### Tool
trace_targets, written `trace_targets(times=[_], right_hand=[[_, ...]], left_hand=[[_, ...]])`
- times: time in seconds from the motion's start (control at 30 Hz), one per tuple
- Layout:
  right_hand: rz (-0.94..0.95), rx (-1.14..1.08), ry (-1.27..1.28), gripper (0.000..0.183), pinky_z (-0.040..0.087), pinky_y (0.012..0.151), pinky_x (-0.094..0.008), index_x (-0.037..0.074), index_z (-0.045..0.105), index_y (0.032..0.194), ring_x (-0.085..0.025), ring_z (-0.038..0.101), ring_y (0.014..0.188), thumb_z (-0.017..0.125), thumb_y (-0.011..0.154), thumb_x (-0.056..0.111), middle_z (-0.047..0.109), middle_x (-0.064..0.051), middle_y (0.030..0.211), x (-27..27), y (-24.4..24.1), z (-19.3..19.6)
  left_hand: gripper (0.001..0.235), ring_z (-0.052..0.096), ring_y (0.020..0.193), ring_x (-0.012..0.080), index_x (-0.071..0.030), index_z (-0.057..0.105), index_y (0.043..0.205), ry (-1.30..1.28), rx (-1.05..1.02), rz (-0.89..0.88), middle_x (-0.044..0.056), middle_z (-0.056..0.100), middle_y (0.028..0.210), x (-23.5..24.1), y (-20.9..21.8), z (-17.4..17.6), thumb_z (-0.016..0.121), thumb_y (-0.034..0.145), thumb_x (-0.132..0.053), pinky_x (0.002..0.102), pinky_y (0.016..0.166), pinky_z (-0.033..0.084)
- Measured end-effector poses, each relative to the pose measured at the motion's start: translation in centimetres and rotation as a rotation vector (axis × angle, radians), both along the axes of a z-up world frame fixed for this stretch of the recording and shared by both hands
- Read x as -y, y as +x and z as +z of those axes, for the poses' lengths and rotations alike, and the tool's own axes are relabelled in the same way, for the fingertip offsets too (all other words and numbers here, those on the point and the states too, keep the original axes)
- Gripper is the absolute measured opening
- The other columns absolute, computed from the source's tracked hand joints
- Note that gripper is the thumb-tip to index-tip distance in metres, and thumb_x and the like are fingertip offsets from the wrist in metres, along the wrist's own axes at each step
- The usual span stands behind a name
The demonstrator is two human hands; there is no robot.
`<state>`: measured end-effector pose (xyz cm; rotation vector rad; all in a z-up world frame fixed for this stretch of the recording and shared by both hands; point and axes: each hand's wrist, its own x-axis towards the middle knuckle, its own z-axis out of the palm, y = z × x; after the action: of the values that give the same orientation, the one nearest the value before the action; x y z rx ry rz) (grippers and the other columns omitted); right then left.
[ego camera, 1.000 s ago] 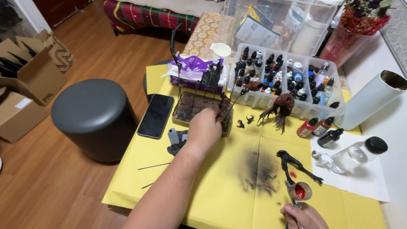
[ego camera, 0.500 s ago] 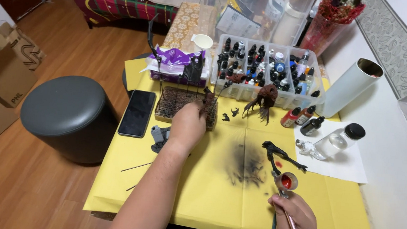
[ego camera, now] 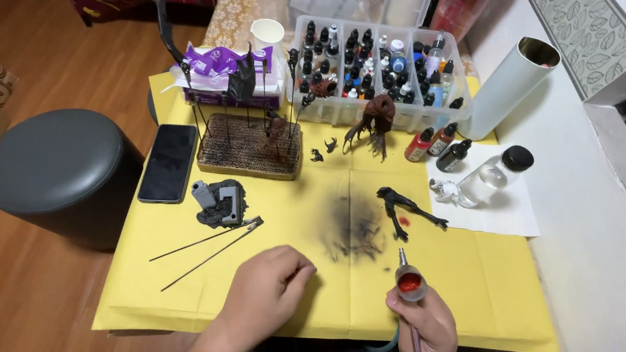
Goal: Airbrushing a small model component with red paint while rotating it for even coverage.
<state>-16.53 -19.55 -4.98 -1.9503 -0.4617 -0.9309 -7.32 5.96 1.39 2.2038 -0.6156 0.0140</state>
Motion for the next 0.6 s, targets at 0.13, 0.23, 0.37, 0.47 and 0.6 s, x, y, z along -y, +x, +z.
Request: trace_targets(times=[0.13,0.23,0.37,0.47,0.6], right_hand=[[0.05,-0.035,0.058,0.025,0.045,0.072,-0.032,-0.001,0.072,0.113,-0.024,0.063,0.084,0.069,0.089,-0.004,0.066,-0.017,0.101,-0.3,-0.2,-0.6],[0.113,-0.007,0.126,0.025,0.045,0.073,-0.035,-0.003,0.071,0.114,-0.026,0.06,0.085,0.067,0.09,-0.004,0.063,-0.018,0.098,-0.6,0.1,-0.2],[0.015,-0.074,0.005,0.021,0.043,0.065,-0.029,0.004,0.07,0.111,-0.019,0.055,0.071,0.066,0.091,-0.004,0.061,-0.012,0.09,-0.1,-0.1,0.8],[0.023,-0.196,0.076,0.016,0.053,0.069,-0.026,0.006,0.072,0.107,-0.019,0.066,0.075,0.069,0.091,0.005,0.069,-0.012,0.095,0.7,-0.3,0.5],[0.171,-0.321,0.42,0.015,0.057,0.061,-0.025,0.002,0.074,0.1,-0.018,0.068,0.063,0.067,0.094,0.014,0.067,-0.017,0.084,2.1,0.0,-1.6]], left_hand=[[0.025,0.065,0.069,0.0188,-0.014,0.064,0.073,0.012,-0.08,0.008,-0.002,0.069,0.072,0.0,-0.5,-2.1,0.064,0.093,-0.029,0.035,0.063,0.049],[0.028,0.062,0.065,0.0183,-0.013,0.063,0.07,-0.024,-0.071,0.004,-0.002,0.066,0.067,0.1,-0.7,-2.4,0.068,0.092,-0.03,0.034,0.061,0.048],[0.036,0.059,0.065,0.0233,-0.012,0.06,0.068,0.039,-0.005,-0.04,0.001,0.061,0.065,0.2,-0.8,-2.6,0.065,0.096,-0.033,0.039,0.06,0.045],[0.033,0.059,0.066,0.0275,-0.011,0.059,0.071,0.059,0.076,-0.07,0.004,0.06,0.068,0.2,-0.9,-2.7,0.062,0.098,-0.03,0.042,0.06,0.045],[0.009,0.061,0.073,0.0325,-0.01,0.065,0.089,-0.011,0.162,-0.096,0.007,0.065,0.081,0.3,-1.0,-3.0,0.057,0.092,-0.011,0.045,0.062,0.047]])
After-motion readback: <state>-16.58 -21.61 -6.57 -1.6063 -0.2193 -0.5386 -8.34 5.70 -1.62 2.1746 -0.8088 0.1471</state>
